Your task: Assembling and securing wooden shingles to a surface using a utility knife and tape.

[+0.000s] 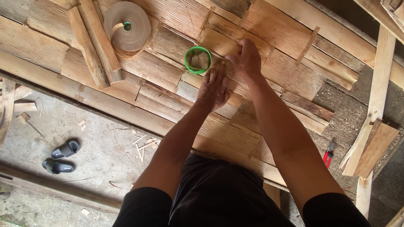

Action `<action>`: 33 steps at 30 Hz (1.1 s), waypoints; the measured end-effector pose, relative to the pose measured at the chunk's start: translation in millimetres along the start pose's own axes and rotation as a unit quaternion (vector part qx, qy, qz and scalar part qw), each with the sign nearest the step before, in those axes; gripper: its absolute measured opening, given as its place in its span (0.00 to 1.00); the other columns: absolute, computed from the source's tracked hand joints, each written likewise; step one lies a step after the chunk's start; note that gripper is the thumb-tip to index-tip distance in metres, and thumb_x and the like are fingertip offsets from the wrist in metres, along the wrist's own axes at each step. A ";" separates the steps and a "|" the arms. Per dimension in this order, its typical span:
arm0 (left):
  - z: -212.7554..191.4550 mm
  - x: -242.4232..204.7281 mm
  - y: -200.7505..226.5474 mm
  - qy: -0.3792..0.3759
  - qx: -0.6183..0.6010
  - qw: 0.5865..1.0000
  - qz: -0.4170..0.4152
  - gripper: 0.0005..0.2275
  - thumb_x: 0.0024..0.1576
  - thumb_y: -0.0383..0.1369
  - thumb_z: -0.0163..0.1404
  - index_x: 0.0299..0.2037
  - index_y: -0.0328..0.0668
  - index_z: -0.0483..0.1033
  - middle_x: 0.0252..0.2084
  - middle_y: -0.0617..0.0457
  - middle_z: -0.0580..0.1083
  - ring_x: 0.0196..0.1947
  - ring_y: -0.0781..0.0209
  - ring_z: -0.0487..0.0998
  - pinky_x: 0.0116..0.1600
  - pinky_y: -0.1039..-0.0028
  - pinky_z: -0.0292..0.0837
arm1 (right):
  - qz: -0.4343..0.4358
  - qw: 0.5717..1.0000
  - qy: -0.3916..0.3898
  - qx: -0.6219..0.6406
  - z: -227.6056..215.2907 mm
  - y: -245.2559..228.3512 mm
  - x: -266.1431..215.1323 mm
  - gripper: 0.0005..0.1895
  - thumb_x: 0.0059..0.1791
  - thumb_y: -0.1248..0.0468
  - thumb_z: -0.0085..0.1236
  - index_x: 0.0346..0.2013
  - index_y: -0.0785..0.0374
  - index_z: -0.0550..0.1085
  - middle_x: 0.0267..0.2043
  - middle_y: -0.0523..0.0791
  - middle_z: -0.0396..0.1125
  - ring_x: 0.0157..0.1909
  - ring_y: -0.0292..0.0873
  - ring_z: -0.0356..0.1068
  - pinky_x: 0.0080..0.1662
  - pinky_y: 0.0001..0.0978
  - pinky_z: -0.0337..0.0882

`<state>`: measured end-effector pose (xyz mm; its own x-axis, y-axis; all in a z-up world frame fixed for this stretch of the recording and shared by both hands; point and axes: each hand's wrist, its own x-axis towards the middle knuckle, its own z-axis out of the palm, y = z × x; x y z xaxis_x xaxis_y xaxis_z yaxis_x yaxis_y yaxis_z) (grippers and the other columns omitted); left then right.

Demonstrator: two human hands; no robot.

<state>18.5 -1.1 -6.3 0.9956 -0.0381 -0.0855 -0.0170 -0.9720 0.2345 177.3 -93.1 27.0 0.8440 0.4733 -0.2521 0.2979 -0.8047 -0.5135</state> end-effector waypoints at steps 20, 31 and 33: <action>-5.4 -5.6 -0.2 0.024 -0.072 0.997 -0.009 0.27 0.57 0.45 0.42 0.59 0.31 0.68 0.75 0.34 0.53 0.73 0.35 0.54 0.75 0.51 0.54 | 0.021 0.996 0.086 0.032 13.9 6.2 2.8 0.31 0.43 0.58 0.79 0.47 0.60 0.65 0.45 0.48 0.68 0.47 0.50 0.69 0.49 0.45 0.70; -0.1 -3.2 -2.2 0.033 -0.114 0.993 -0.022 0.27 0.55 0.44 0.43 0.60 0.29 0.68 0.69 0.31 0.56 0.70 0.34 0.58 0.72 0.50 0.56 | -0.082 0.993 0.063 -0.064 12.4 9.0 -11.2 0.40 0.42 0.64 0.77 0.62 0.62 0.62 0.58 0.51 0.60 0.60 0.53 0.60 0.61 0.46 0.62; -2.6 -2.8 -2.7 0.031 -0.085 0.996 -0.020 0.26 0.56 0.44 0.43 0.58 0.30 0.68 0.71 0.30 0.56 0.71 0.34 0.57 0.73 0.50 0.55 | -0.106 0.990 0.070 -0.065 11.0 9.3 -7.3 0.40 0.39 0.64 0.77 0.60 0.63 0.63 0.57 0.51 0.63 0.59 0.53 0.64 0.59 0.44 0.66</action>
<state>16.1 2.3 -4.2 0.9990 0.0189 -0.0401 0.0331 -0.9188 0.3933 169.0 -100.0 15.0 0.8070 0.5898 -0.0292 0.5224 -0.7360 -0.4305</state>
